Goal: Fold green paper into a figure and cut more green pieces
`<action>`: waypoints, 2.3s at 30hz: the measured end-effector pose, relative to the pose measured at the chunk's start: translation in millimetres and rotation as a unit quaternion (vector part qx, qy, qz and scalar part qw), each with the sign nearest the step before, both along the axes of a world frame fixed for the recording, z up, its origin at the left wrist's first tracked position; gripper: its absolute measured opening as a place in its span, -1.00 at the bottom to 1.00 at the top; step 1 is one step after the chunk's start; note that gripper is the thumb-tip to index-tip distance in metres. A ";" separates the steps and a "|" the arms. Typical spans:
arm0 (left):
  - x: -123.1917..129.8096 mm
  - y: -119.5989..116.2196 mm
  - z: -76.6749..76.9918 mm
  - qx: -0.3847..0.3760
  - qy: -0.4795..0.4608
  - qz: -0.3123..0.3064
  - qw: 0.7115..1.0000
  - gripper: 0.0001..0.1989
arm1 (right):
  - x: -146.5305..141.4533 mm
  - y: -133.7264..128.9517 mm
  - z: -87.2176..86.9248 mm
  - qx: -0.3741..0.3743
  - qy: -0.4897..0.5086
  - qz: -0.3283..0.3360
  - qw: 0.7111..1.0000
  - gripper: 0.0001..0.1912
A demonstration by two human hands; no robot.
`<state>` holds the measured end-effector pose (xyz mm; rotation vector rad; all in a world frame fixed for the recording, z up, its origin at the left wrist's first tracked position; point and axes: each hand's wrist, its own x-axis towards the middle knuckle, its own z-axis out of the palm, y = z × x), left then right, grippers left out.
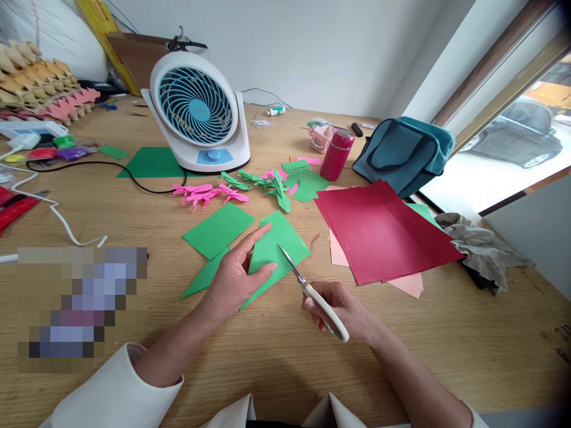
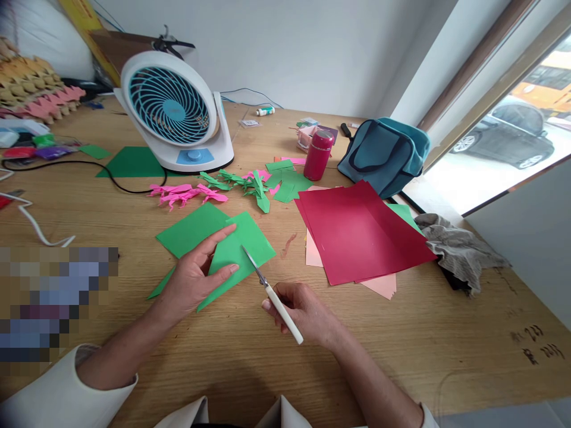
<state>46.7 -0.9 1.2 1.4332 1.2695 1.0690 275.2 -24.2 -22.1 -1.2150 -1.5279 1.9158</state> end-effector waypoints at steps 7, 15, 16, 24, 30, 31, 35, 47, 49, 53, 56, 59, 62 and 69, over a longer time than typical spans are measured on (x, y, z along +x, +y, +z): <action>-0.4 -0.8 0.1 0.000 0.000 0.003 1.000 -0.30 | 0.4 0.3 1.5 0.015 -0.008 -0.004 1.000 -0.52; -0.5 0.3 -1.3 -0.005 -0.016 0.000 1.000 -0.29 | 1.8 0.2 -1.5 0.031 -0.021 -0.004 0.999 -0.53; -0.3 0.2 -0.5 -0.006 -0.015 0.000 1.000 -0.29 | 1.6 0.3 -1.5 0.030 -0.022 -0.004 0.999 -0.53; 2.3 -0.9 2.5 0.009 0.007 -0.019 1.000 -0.28 | 1.5 1.0 -3.7 0.028 -0.030 -0.003 0.999 -0.55; 3.6 -1.7 0.8 -0.003 0.001 -0.022 1.000 -0.27 | 1.2 0.7 -3.7 0.026 -0.029 -0.007 0.999 -0.58; 3.7 -1.7 0.8 -0.005 -0.001 -0.022 1.000 -0.26 | 1.1 0.6 -3.6 0.025 -0.031 -0.009 0.999 -0.58; 3.6 -1.4 1.4 0.001 0.002 -0.020 1.000 -0.27 | 0.5 0.5 -5.3 0.023 -0.027 -0.014 0.999 -0.59; 0.0 2.0 -12.9 0.017 -0.077 0.046 0.996 -0.72 | -1.1 0.7 -7.3 0.053 -0.036 -0.024 0.998 -0.54; -1.2 3.2 -13.9 0.022 -0.065 0.060 0.996 -0.77 | -1.2 0.4 -7.4 0.055 -0.040 -0.025 0.997 -0.54; -2.2 4.0 -13.8 0.027 -0.059 0.066 0.996 -0.79 | -1.5 -0.2 -7.1 0.054 -0.041 -0.022 0.997 -0.54; -1.9 4.6 -14.4 0.031 -0.056 0.070 0.995 -0.80 | -1.6 -0.4 -7.0 0.053 -0.040 -0.020 0.998 -0.55; -1.8 5.3 -16.3 0.033 -0.055 0.073 0.995 -0.81 | -1.8 -0.1 -6.7 0.054 -0.037 -0.018 0.998 -0.56; -2.0 4.7 -17.8 0.033 -0.056 0.070 0.995 -0.81 | -2.2 0.4 -5.2 0.053 -0.034 -0.016 0.998 -0.57; -1.0 1.4 -16.0 0.023 -0.042 0.051 0.998 -0.80 | -2.8 0.8 -1.3 0.049 -0.037 -0.015 0.998 -0.59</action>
